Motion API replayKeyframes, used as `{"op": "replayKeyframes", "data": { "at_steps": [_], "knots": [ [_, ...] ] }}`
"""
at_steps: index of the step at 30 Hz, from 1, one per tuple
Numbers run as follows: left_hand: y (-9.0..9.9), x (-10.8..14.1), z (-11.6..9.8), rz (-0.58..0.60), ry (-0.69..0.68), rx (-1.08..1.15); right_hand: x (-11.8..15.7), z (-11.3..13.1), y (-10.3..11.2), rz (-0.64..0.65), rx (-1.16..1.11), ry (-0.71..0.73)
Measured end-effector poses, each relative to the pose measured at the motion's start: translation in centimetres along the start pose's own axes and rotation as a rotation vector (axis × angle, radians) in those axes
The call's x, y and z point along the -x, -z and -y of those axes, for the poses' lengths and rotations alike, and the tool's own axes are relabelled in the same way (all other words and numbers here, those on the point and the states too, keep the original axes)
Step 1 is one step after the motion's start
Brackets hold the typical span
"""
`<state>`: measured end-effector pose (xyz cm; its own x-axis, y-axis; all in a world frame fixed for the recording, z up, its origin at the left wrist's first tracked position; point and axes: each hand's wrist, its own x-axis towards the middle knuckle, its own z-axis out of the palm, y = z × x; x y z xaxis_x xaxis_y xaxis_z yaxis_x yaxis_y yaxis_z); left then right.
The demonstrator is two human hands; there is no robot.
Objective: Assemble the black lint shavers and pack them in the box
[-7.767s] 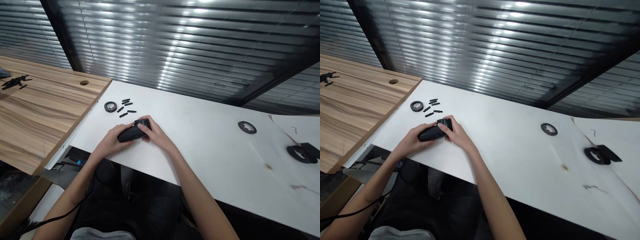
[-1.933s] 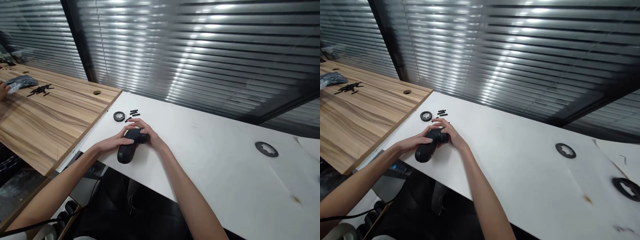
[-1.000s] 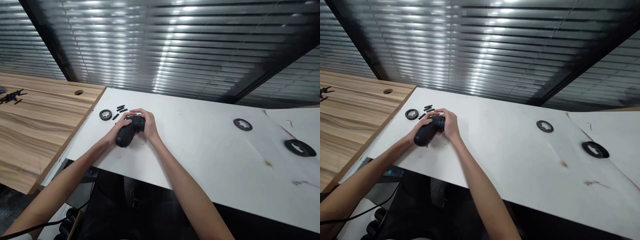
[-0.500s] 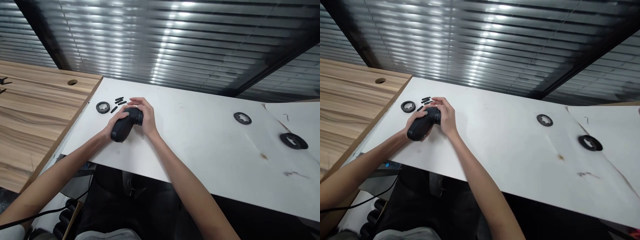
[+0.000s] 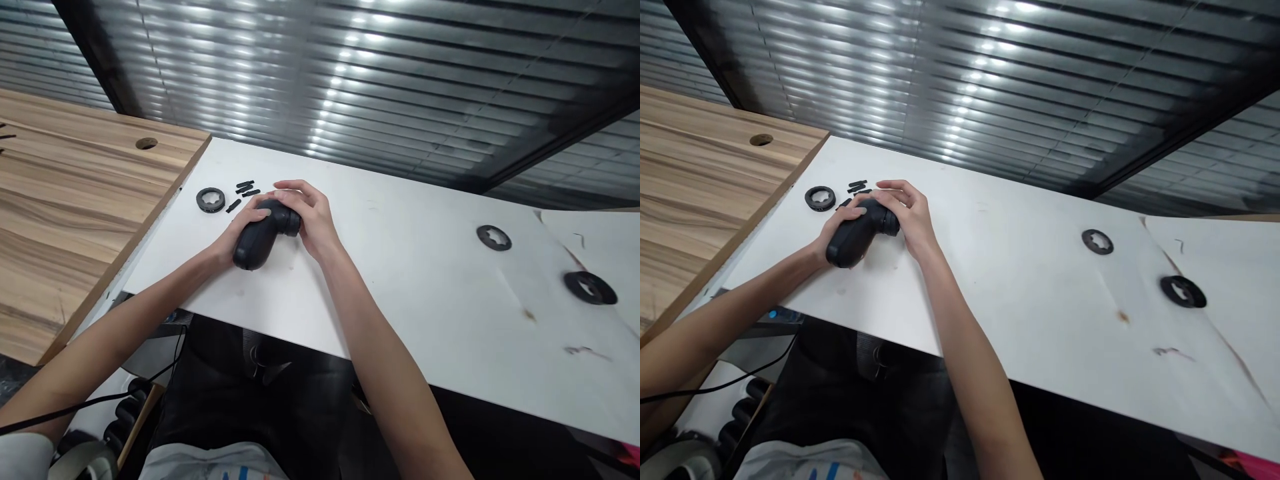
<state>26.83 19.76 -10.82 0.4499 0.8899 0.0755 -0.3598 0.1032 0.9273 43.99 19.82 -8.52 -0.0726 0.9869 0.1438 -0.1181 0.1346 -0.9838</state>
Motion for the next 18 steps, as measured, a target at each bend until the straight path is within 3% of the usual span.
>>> {"op": "replayKeyframes", "data": {
  "at_steps": [18],
  "knots": [
    [-0.2, 0.5, 0.3, 0.151, -0.175, -0.24, 0.2, -0.5, -1.0, 0.036, -0.251, -0.299]
  ]
}}
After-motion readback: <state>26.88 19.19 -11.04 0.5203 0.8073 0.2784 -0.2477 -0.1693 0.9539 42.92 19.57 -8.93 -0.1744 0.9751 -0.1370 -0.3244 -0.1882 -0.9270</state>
